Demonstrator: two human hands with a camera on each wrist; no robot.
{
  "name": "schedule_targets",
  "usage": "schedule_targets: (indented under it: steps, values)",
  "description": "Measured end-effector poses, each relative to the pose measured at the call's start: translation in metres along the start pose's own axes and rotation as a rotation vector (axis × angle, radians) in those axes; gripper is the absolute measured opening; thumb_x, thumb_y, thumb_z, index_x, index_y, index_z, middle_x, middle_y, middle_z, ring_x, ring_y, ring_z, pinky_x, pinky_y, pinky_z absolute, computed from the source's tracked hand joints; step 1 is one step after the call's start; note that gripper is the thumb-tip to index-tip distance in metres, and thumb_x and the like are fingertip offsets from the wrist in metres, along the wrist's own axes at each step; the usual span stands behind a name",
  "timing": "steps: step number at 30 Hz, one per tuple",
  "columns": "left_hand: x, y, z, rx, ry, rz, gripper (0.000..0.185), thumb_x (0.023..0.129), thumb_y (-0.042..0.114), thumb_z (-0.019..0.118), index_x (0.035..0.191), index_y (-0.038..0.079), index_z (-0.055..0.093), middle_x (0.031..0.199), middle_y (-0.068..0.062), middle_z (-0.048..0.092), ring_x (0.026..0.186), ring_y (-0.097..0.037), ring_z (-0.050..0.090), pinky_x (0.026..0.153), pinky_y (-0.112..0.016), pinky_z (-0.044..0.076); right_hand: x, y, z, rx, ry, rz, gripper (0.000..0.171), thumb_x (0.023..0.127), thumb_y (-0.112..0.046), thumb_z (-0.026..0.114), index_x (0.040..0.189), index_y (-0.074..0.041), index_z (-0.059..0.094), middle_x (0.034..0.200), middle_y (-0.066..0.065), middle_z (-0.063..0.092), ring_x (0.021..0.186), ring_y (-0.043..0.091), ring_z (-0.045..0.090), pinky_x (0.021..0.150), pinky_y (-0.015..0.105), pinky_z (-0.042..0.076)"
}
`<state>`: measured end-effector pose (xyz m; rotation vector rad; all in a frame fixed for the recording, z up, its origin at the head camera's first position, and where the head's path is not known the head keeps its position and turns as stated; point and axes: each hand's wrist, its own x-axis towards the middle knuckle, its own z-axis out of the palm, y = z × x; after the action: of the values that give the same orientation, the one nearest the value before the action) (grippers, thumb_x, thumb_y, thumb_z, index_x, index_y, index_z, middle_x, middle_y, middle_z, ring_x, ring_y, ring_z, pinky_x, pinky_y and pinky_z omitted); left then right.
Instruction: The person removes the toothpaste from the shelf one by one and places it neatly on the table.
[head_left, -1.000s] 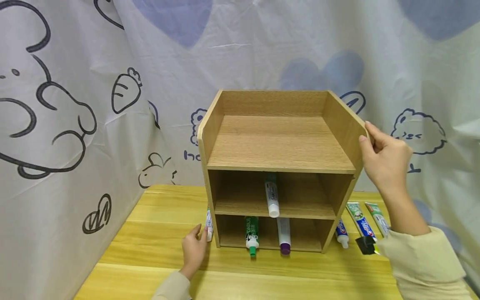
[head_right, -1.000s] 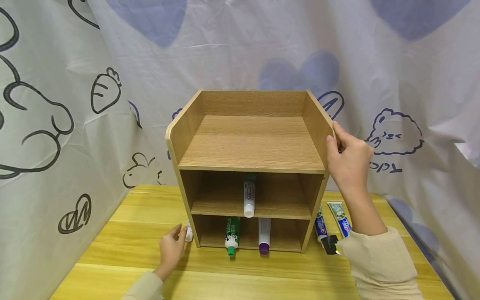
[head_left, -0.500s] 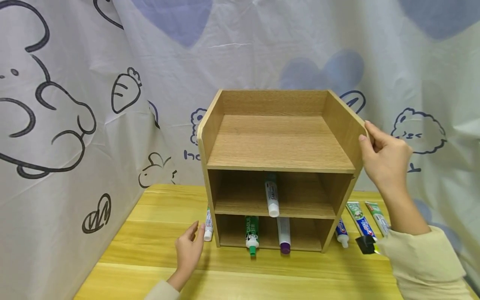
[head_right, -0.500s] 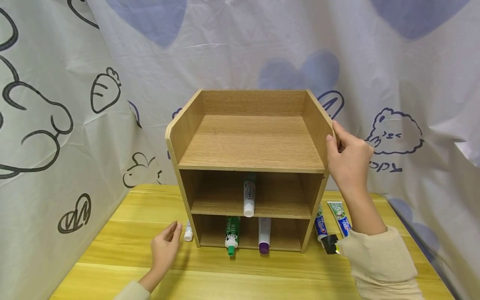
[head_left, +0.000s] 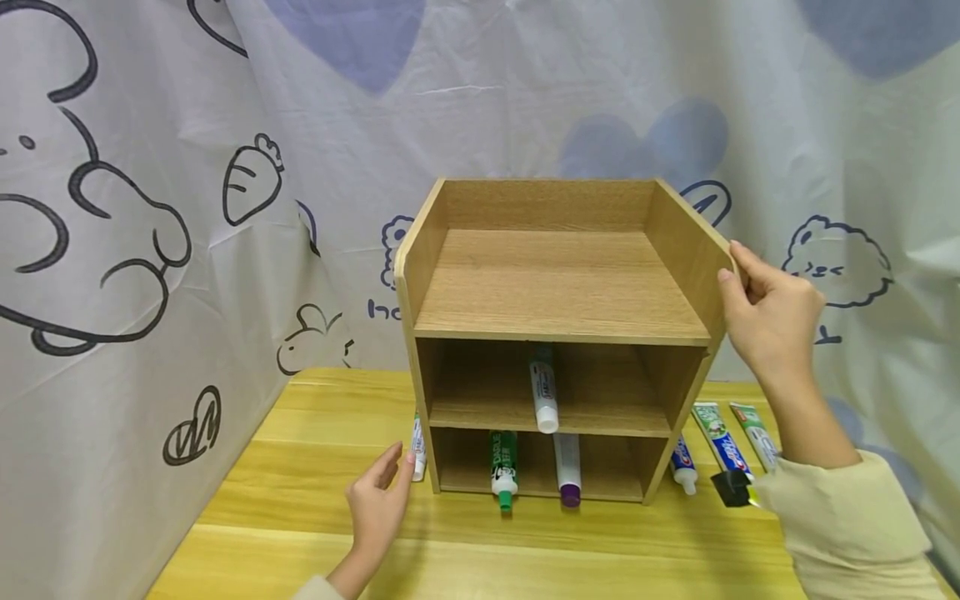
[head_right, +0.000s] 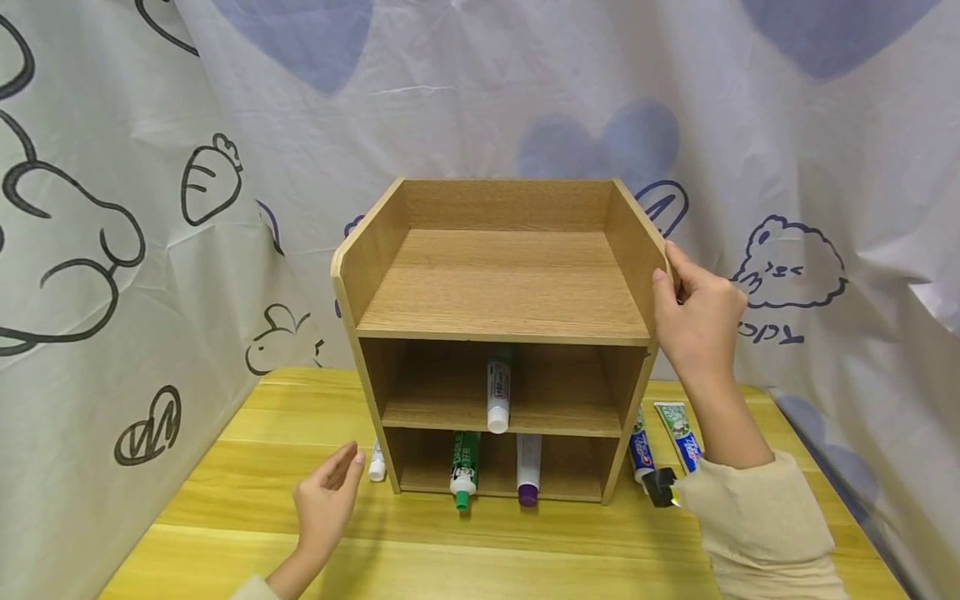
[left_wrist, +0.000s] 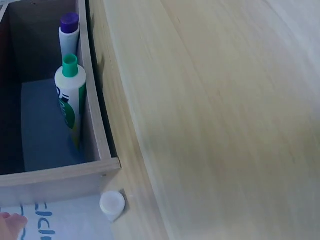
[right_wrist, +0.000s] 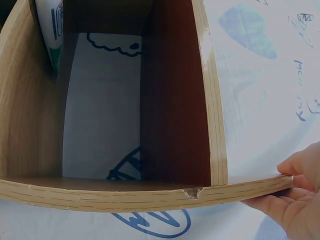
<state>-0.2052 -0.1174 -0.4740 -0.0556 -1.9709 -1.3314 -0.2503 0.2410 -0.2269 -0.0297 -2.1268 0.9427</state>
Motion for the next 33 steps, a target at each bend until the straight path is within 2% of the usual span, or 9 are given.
schedule_targets:
  steps: [9, 13, 15, 19, 21, 24, 27, 28, 33]
  values:
    - [-0.006, 0.012, 0.009, -0.026, 0.078, 0.244, 0.026, 0.069, -0.011, 0.071, 0.095, -0.014, 0.066, 0.09, -0.028, 0.067, 0.079, -0.038, 0.066, 0.071, -0.018, 0.052, 0.0, 0.0, 0.0, 0.0, 0.009, -0.004, 0.033, 0.09, -0.011, 0.055, 0.123, -0.008, 0.058, 0.113, 0.02, 0.062, 0.091, 0.023, 0.067, 0.057, -0.007, 0.034]
    - [-0.008, 0.018, 0.018, -0.036, 0.101, 0.311, 0.028, 0.067, -0.009, 0.072, 0.094, -0.013, 0.066, 0.09, -0.026, 0.068, 0.079, -0.036, 0.067, 0.071, -0.015, 0.051, 0.0, 0.001, 0.0, 0.006, 0.017, -0.004, 0.033, 0.089, -0.011, 0.056, 0.122, -0.008, 0.059, 0.113, 0.02, 0.063, 0.08, -0.006, 0.062, 0.057, -0.007, 0.034]
    - [-0.009, 0.021, 0.023, -0.033, 0.1, 0.333, 0.029, 0.068, -0.007, 0.073, 0.095, -0.011, 0.067, 0.091, -0.025, 0.068, 0.082, -0.033, 0.067, 0.072, -0.016, 0.052, 0.0, 0.001, 0.001, 0.009, 0.016, -0.006, 0.033, 0.089, -0.01, 0.056, 0.122, -0.008, 0.059, 0.113, 0.02, 0.062, 0.081, -0.002, 0.065, 0.057, -0.007, 0.034]
    - [-0.011, 0.028, 0.032, -0.032, 0.09, 0.338, 0.032, 0.068, -0.002, 0.075, 0.099, -0.008, 0.068, 0.095, -0.023, 0.068, 0.09, -0.023, 0.067, 0.076, -0.015, 0.051, 0.0, -0.001, 0.001, 0.002, 0.008, -0.004, 0.033, 0.09, -0.01, 0.055, 0.123, -0.008, 0.058, 0.114, 0.02, 0.062, 0.095, 0.037, 0.064, 0.057, -0.007, 0.034]
    - [-0.011, 0.033, 0.037, -0.047, 0.083, 0.338, 0.034, 0.066, -0.003, 0.076, 0.098, -0.009, 0.068, 0.096, -0.024, 0.068, 0.091, -0.024, 0.067, 0.077, -0.014, 0.05, 0.0, -0.001, 0.001, 0.001, 0.008, -0.005, 0.033, 0.089, -0.01, 0.055, 0.123, -0.007, 0.058, 0.114, 0.02, 0.062, 0.095, 0.037, 0.064, 0.057, -0.007, 0.034]
    - [-0.011, 0.041, 0.043, -0.064, 0.076, 0.326, 0.036, 0.065, -0.004, 0.076, 0.1, -0.009, 0.067, 0.098, -0.023, 0.068, 0.091, -0.029, 0.067, 0.08, -0.013, 0.049, 0.0, 0.0, 0.001, 0.006, 0.014, -0.004, 0.033, 0.089, -0.01, 0.056, 0.122, -0.008, 0.058, 0.114, 0.02, 0.062, 0.083, 0.003, 0.067, 0.057, -0.007, 0.034]
    - [-0.01, 0.047, 0.05, -0.063, 0.074, 0.347, 0.038, 0.066, -0.002, 0.077, 0.102, -0.009, 0.067, 0.1, -0.022, 0.068, 0.09, -0.035, 0.066, 0.082, -0.014, 0.049, -0.001, 0.001, 0.0, 0.018, 0.021, -0.007, 0.033, 0.089, -0.01, 0.056, 0.122, -0.008, 0.059, 0.113, 0.021, 0.062, 0.068, -0.025, 0.046, 0.056, -0.007, 0.034]
    - [-0.009, 0.049, 0.052, -0.067, 0.072, 0.36, 0.038, 0.067, -0.001, 0.077, 0.103, -0.009, 0.066, 0.1, -0.022, 0.068, 0.09, -0.036, 0.066, 0.082, -0.014, 0.049, -0.001, 0.001, 0.0, 0.019, 0.024, -0.007, 0.033, 0.089, -0.01, 0.056, 0.122, -0.008, 0.059, 0.113, 0.021, 0.062, 0.063, -0.029, 0.036, 0.056, -0.007, 0.034]
    - [-0.007, 0.056, 0.064, -0.086, 0.066, 0.453, 0.039, 0.073, 0.011, 0.077, 0.103, -0.01, 0.065, 0.102, -0.025, 0.067, 0.09, -0.038, 0.065, 0.083, -0.02, 0.051, -0.001, 0.0, 0.0, 0.026, 0.029, -0.021, 0.033, 0.089, -0.009, 0.056, 0.121, -0.005, 0.059, 0.111, 0.023, 0.063, 0.061, -0.031, 0.035, 0.055, -0.007, 0.033]
